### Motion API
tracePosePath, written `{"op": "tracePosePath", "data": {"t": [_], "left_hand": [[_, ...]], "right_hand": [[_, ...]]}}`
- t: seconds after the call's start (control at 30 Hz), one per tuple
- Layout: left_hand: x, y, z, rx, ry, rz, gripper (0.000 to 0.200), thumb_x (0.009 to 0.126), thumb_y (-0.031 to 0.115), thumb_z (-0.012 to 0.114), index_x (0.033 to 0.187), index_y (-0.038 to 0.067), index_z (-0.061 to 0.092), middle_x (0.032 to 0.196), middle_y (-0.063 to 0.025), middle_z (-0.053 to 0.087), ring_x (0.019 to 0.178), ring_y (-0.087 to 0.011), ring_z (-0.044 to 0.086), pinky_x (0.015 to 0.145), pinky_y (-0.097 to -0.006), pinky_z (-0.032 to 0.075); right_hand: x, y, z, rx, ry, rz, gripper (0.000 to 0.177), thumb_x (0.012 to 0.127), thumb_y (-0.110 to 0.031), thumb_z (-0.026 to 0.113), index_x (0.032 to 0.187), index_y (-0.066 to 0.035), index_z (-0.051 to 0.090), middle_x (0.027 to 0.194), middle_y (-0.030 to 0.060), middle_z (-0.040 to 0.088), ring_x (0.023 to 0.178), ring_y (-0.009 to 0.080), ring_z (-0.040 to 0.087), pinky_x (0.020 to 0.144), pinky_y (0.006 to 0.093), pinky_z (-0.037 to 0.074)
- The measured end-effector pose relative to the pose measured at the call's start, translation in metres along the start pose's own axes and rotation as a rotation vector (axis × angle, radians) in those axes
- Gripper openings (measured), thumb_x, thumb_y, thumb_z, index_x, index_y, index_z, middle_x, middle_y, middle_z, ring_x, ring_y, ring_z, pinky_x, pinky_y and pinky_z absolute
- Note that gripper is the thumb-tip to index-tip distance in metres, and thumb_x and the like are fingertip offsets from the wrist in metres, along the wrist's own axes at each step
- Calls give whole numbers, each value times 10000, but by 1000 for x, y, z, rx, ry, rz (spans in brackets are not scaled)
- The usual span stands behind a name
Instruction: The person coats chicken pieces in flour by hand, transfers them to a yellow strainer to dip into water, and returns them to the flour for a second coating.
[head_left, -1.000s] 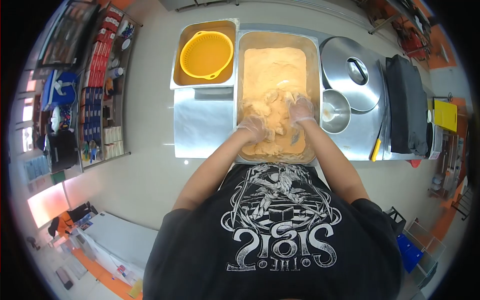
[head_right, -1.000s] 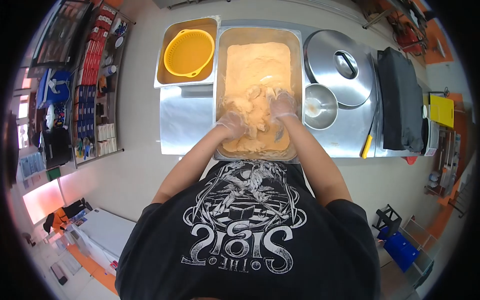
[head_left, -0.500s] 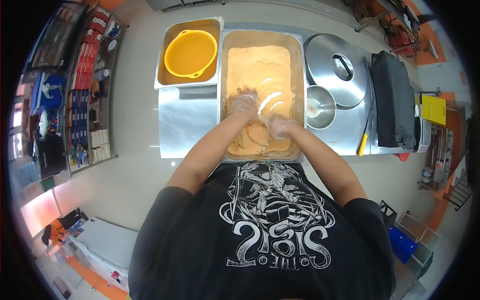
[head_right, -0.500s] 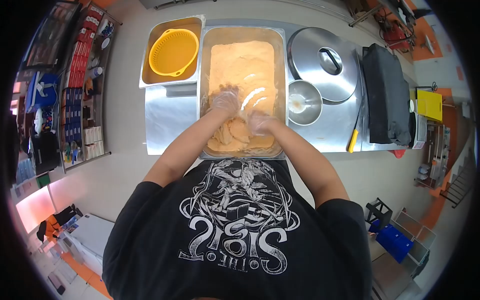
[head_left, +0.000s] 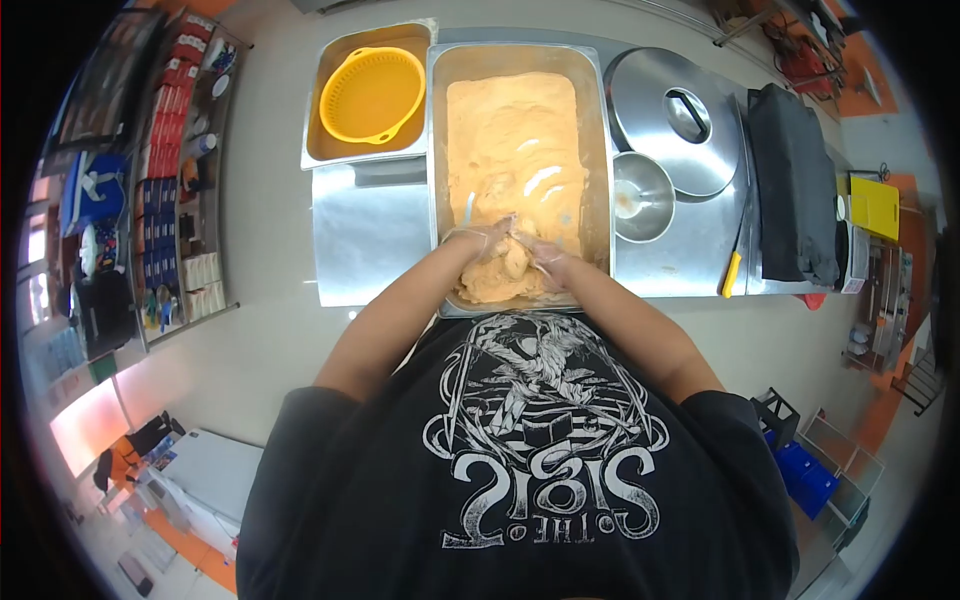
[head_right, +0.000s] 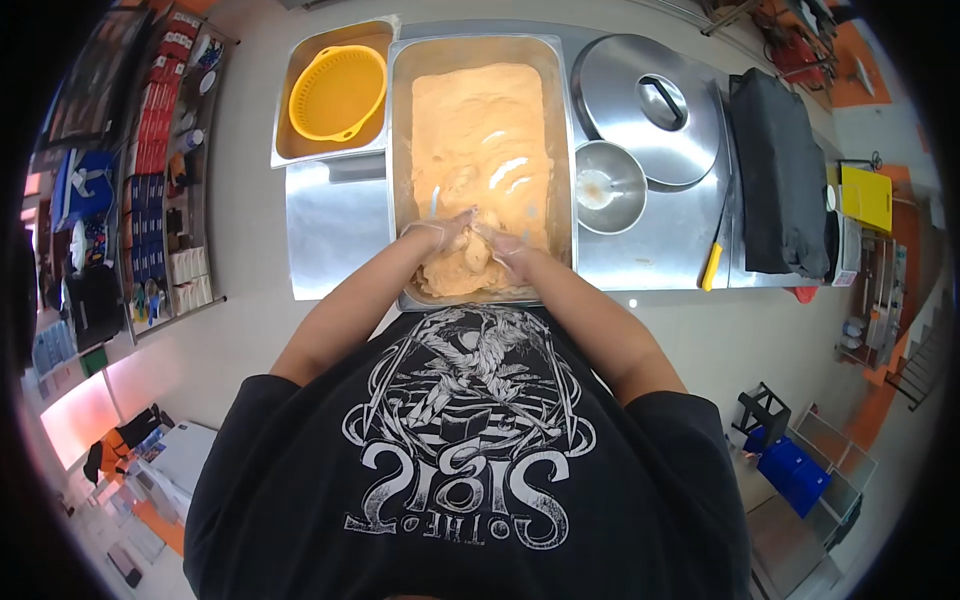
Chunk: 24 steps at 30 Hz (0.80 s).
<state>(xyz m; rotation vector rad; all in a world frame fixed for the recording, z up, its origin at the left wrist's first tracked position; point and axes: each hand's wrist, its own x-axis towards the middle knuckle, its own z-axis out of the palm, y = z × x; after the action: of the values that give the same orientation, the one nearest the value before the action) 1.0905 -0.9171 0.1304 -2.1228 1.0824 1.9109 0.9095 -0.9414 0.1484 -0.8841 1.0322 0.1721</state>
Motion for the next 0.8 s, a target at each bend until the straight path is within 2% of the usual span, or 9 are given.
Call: {"op": "tracePosePath", "data": {"t": [0.03,0.1,0.17,0.23,0.37,0.43,0.53,0.63,0.8], "left_hand": [[0,-1,2,-9,7,-5,787,949,687,360,1500,127,407,1505,-202,431,1294,-342,512,1068,-462,397],[0,2,9,-597,-53,-74,724,933,612,510,1470,131,454,1468,-196,473,1244,-352,539,1048,-461,416],[43,-20,22,-733,-83,21,700,919,569,563,1448,119,477,1436,-181,506,1215,-339,557,1033,-451,429],[43,-24,25,-863,-116,117,679,905,526,617,1426,107,500,1403,-166,539,1186,-327,574,1018,-442,442],[-13,0,4,-539,139,209,655,914,480,597,1380,26,518,1299,-184,614,1147,-298,608,974,-391,480],[-30,8,-8,-331,217,209,638,916,463,589,1358,6,531,1275,-201,628,1140,-307,617,967,-386,486],[-61,21,-11,64,434,186,593,911,458,579,1274,-11,595,1291,-244,602,1139,-340,621,950,-384,496],[-60,25,-8,416,545,225,579,888,524,566,1107,3,693,1160,-231,672,1074,-334,662,905,-406,520],[-60,22,-11,654,388,224,570,890,535,543,1061,22,721,1084,-215,702,1047,-338,673,890,-412,522]], "right_hand": [[-1,-5,7,343,1,22,481,927,-430,644,1295,-124,594,1369,117,577,1190,243,577,991,362,476],[15,-1,6,476,-66,96,462,928,-421,647,1271,-114,609,1317,99,615,1147,235,607,977,370,496],[42,15,0,611,-130,177,444,929,-412,650,1247,-104,624,1265,82,652,1104,228,636,962,379,515],[72,40,-12,610,87,-7,449,953,-438,604,1217,-77,639,1174,57,695,1040,201,671,915,389,542],[39,7,-23,487,182,-56,399,915,-331,672,1214,-69,632,1095,144,704,930,275,701,855,393,570],[54,15,-61,-1362,329,-476,434,880,-287,672,1236,-47,609,1098,209,684,992,346,671,899,398,544],[14,-47,-36,-1402,372,-156,488,841,-270,674,1251,-23,586,1130,258,652,1067,387,625,937,396,511],[-24,-85,-3,-911,548,-295,490,851,-312,649,1231,-7,600,1148,243,656,1112,370,613,942,407,497],[5,-108,-33,-873,516,-397,578,863,-384,638,1291,-3,564,1257,246,612,1157,376,593,990,405,470]]}}
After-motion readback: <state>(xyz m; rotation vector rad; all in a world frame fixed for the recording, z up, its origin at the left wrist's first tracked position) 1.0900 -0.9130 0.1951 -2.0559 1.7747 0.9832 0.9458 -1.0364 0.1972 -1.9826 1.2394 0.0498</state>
